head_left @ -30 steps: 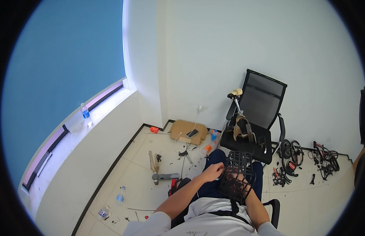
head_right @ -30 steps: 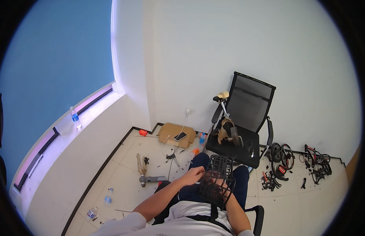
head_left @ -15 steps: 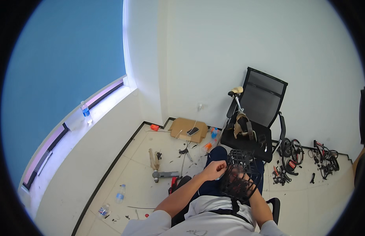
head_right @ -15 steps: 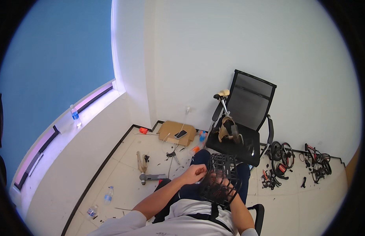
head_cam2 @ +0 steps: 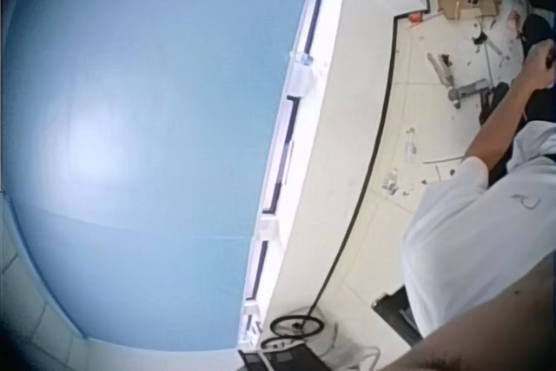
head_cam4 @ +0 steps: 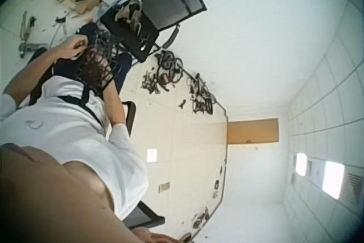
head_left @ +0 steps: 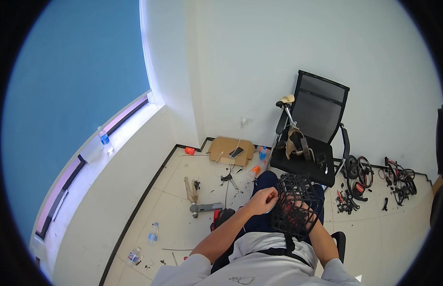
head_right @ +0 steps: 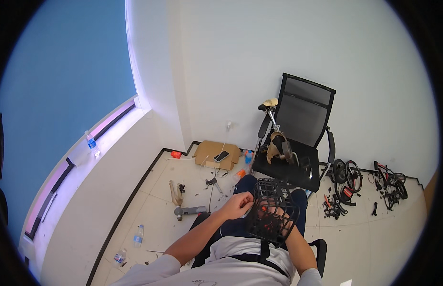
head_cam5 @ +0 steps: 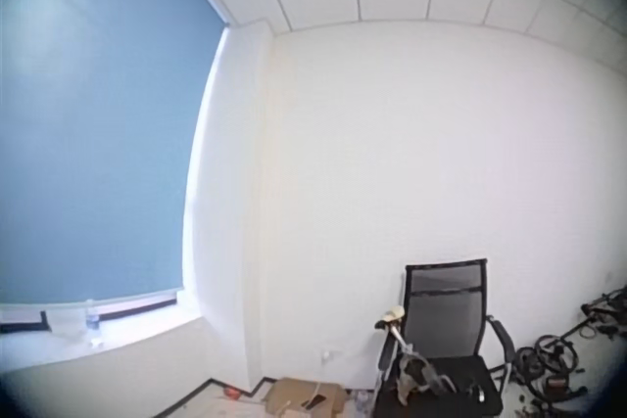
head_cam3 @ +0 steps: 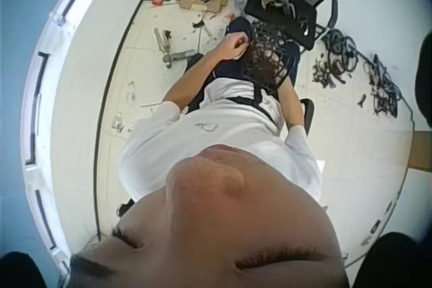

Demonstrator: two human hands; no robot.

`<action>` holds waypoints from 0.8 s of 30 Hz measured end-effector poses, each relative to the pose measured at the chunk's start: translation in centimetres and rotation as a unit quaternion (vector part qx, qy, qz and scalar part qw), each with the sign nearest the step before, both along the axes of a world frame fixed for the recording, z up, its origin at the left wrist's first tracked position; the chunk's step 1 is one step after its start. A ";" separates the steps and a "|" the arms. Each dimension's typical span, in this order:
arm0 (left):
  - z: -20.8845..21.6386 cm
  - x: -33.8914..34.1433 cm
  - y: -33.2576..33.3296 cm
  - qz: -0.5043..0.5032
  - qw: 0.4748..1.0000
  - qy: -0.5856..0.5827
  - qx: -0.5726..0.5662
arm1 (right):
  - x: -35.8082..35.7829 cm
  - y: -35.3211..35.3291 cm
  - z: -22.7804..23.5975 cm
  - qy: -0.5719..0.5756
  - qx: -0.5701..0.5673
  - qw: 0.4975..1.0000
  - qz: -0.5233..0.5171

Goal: The person sits and assembles a black plastic grid-like object using an orange-handled screwdriver. They repeatedly insert and tighten screws into the frame while holding the object on their lap.

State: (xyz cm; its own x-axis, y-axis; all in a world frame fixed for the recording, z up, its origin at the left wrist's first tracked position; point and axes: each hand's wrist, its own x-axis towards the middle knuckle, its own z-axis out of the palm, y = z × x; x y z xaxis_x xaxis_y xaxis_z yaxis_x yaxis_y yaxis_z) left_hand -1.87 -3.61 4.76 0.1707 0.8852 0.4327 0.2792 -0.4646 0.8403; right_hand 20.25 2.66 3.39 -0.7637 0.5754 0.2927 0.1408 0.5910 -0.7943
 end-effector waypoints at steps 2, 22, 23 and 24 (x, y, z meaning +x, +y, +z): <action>-0.1 0.5 -0.2 0.008 1.000 -0.004 0.016 | 0.0 -0.5 0.3 -0.001 0.001 1.000 -0.023; -0.4 0.2 0.0 0.030 0.998 0.033 -0.046 | -0.1 -0.6 0.9 -0.019 0.077 0.997 0.002; -0.6 0.3 0.2 0.026 0.998 0.024 -0.059 | -0.4 -0.7 0.3 -0.004 0.028 0.999 -0.027; -0.6 0.4 0.3 0.022 0.997 0.014 -0.072 | -0.4 -0.3 -0.2 0.023 -0.026 0.999 -0.033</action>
State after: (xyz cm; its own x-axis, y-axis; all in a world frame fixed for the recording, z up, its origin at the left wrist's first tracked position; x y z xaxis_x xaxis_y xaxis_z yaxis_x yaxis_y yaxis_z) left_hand -1.50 -3.36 4.13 0.1399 0.9447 0.2967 0.3213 -0.3267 0.8888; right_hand 19.88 2.36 3.16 -0.7100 0.6398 0.2942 0.1415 0.5389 -0.8304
